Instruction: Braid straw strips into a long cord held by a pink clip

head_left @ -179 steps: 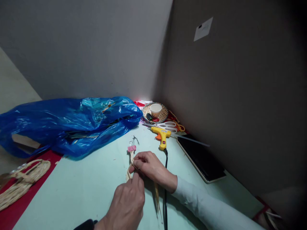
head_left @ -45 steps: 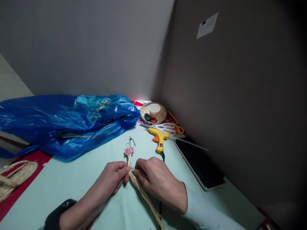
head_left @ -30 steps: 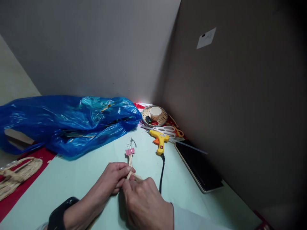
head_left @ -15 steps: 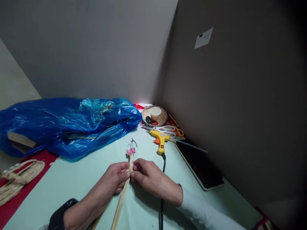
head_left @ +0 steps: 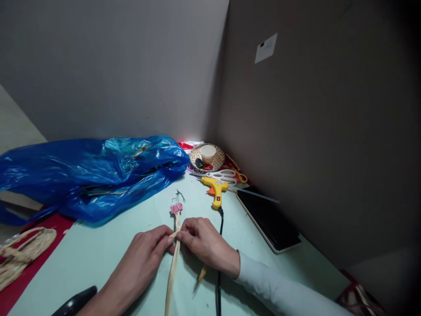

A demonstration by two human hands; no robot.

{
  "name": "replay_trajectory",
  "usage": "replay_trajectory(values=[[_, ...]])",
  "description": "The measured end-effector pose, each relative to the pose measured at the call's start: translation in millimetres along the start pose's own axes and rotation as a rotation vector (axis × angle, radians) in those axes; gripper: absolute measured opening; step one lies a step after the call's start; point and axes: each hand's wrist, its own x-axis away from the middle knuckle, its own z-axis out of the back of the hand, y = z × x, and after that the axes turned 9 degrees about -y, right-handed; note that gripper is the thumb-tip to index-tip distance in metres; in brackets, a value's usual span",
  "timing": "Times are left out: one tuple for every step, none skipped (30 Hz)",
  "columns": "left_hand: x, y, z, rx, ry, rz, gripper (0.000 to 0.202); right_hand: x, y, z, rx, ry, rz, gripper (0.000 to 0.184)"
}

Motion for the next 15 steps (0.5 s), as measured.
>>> replay_trajectory(values=[[2.3, 3.6, 3.5, -0.088, -0.001, 0.011, 0.034, 0.4, 0.2, -1.3, -0.023, 0.002, 0.006, 0.020], [4.7, 6.7, 5.6, -0.153, -0.007, 0.026, 0.036, 0.7, 0.4, -2.7, -0.053, 0.002, 0.015, 0.019], [7.2, 9.3, 5.9, -0.201, -0.013, 0.040, 0.037, 1.0, 0.9, -4.2, -0.085, 0.001, 0.025, 0.018], [9.8, 11.2, 4.4, -0.236, -0.018, 0.042, 0.037, 1.2, 1.6, -5.5, -0.123, 0.000, 0.033, 0.018], [12.5, 12.5, 1.1, -0.266, -0.021, 0.032, 0.036, 1.2, 2.5, -6.7, -0.165, -0.007, 0.037, 0.018], [15.1, 13.1, -3.7, -0.299, -0.020, 0.016, 0.036, 1.1, 3.5, -7.7, -0.208, -0.021, 0.035, 0.017], [17.6, 13.1, -9.6, -0.338, -0.016, -0.005, 0.036, 0.8, 4.4, -8.3, -0.247, -0.038, 0.028, 0.018], [19.8, 12.5, -16.1, -0.388, -0.009, -0.030, 0.035, 0.4, 5.2, -8.5, -0.278, -0.056, 0.017, 0.018], [21.6, 11.4, -22.8, -0.448, -0.008, -0.056, 0.035, 0.0, 5.8, -8.2, -0.294, -0.070, 0.004, 0.018], [22.8, 9.8, -29.4, -0.515, -0.005, -0.085, 0.034, -0.5, 6.0, -7.5, -0.289, -0.076, -0.010, 0.017], [23.4, 7.9, -35.5, -0.587, -0.005, -0.117, 0.035, -0.8, 5.8, -6.4, -0.266, -0.072, -0.021, 0.017], [23.4, 5.8, -41.2, -0.662, -0.004, -0.157, 0.037, -1.0, 5.4, -5.0, -0.232, -0.061, -0.026, 0.016], [23.0, 3.7, -46.3, -0.737, -0.001, -0.200, 0.042, -1.1, 4.7, -3.4, -0.201, -0.053, -0.026, 0.016], [22.2, 1.8, -50.8, -0.809, 0.008, -0.239, 0.048, -1.0, 3.9, -1.9, -0.178, -0.050, -0.022, 0.015], [21.3, 0.4, -54.6, -0.875, 0.023, -0.271, 0.053, -0.8, 3.1, -0.5, -0.167, -0.053, -0.015, 0.015]])
